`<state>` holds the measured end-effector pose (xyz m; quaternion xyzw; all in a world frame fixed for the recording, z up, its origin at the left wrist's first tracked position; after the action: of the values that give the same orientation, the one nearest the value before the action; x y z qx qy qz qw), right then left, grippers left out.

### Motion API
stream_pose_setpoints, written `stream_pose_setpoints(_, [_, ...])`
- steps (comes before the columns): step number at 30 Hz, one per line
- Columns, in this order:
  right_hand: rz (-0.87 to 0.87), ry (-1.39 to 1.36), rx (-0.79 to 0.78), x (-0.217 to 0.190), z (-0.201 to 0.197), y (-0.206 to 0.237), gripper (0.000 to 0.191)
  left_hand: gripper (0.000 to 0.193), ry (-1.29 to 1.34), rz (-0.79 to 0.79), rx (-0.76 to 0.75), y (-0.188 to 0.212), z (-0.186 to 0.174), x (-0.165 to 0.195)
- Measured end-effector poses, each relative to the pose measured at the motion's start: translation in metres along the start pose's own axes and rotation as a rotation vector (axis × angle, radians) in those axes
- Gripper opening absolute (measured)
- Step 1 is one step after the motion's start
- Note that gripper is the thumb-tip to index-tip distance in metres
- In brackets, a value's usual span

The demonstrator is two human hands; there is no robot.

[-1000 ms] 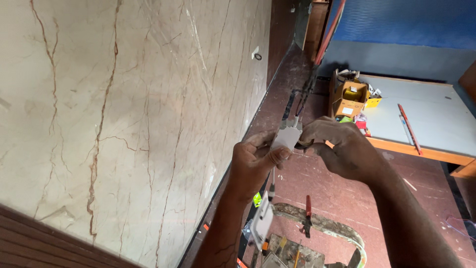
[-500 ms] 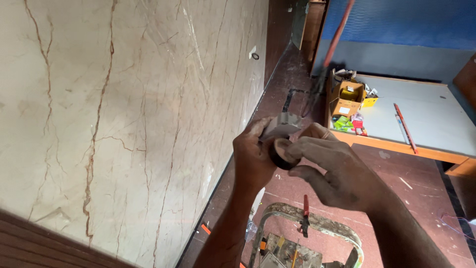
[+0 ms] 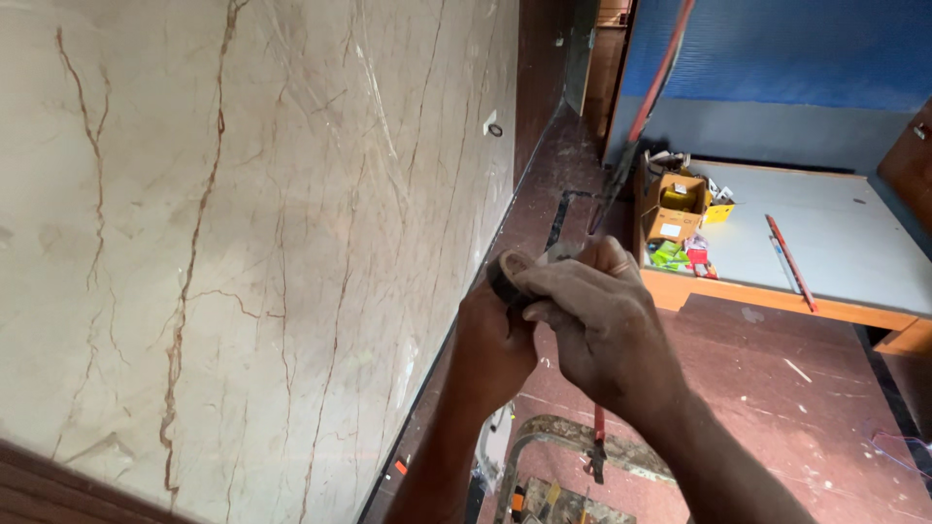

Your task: The person wraps electrical wires with black tape and then inserts a square ceiling light panel into a prepared hole in a white ceiling.

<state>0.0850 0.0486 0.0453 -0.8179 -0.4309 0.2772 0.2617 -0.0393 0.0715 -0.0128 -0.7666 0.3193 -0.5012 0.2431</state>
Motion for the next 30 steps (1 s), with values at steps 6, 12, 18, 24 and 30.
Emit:
stream_pose_setpoints(6, [0.029,-0.071,0.098,0.008,-0.001,0.003,0.028,0.046,0.590,-0.319,-0.128,0.016,0.017,-0.023])
stream_pose_setpoints(12, [-0.051,-0.122,0.270,0.020,-0.005,0.017,0.018,0.056,0.569,-0.348,-0.107,0.014,0.021,-0.022])
stream_pose_setpoints(18, [-0.001,-0.172,0.461,0.052,0.005,0.052,0.025,0.060,0.475,-0.207,-0.083,0.008,0.024,-0.006])
stream_pose_setpoints(24, [0.059,-0.840,0.350,0.110,0.023,0.054,0.013,0.055,0.720,-0.342,-0.177,0.013,0.033,-0.009])
stream_pose_setpoints(30, [-0.315,-0.671,-0.166,0.098,0.010,0.033,0.036,0.046,0.851,-0.421,-0.384,0.016,0.048,0.002])
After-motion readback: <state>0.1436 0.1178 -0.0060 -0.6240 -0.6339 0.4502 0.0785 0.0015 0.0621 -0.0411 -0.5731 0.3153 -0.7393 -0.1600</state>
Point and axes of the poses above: each hand's wrist, its own y-axis away from the middle knuckle, its own z-axis out of the palm, x = y × z, the point moved 5 cm from there along -y, towards the middle knuckle, and after that the axes turned 15 degrees about -x, right-handed, at the moved point
